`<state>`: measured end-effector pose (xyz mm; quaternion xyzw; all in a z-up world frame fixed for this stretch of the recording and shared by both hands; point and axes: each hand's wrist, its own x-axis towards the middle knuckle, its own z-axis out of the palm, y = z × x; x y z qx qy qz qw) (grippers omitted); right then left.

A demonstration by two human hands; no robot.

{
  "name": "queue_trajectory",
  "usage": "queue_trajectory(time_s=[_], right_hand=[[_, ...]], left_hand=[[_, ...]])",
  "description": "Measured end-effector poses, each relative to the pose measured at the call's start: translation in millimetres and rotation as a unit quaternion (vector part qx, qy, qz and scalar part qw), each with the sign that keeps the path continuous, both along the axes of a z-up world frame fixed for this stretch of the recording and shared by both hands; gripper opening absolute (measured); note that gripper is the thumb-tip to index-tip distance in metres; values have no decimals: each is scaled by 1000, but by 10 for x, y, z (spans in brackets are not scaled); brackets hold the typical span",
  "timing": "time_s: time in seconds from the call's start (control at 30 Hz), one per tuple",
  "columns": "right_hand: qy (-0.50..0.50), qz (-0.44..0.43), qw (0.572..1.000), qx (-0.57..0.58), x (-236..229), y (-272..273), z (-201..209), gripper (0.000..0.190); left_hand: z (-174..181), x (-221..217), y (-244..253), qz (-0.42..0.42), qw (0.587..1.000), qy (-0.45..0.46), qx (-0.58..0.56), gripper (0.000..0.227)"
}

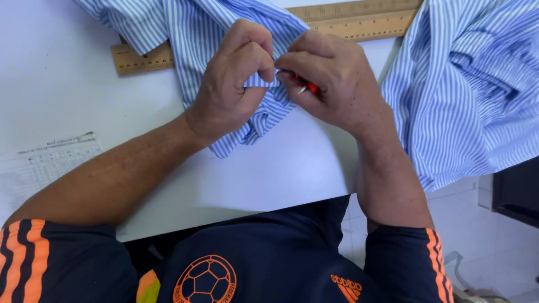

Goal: Trim loose threads from a striped garment using snips.

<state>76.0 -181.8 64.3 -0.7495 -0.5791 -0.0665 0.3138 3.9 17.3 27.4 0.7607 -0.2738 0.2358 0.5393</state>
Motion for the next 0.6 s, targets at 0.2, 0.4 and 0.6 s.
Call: queue_trajectory(time_s=[0.2, 0.4, 0.6], right_hand=[[-18, -25, 998, 51, 64, -24, -44, 10], [158, -67, 973, 152, 189, -125, -129, 9], [377, -123, 897, 195, 265, -285, -109, 11]], left_hand=[[47, -5, -14, -8, 999, 15, 31, 26], [-184, 49, 15, 14, 1000, 13, 25, 20], [-120, -20, -113, -18, 998, 45, 47, 23]])
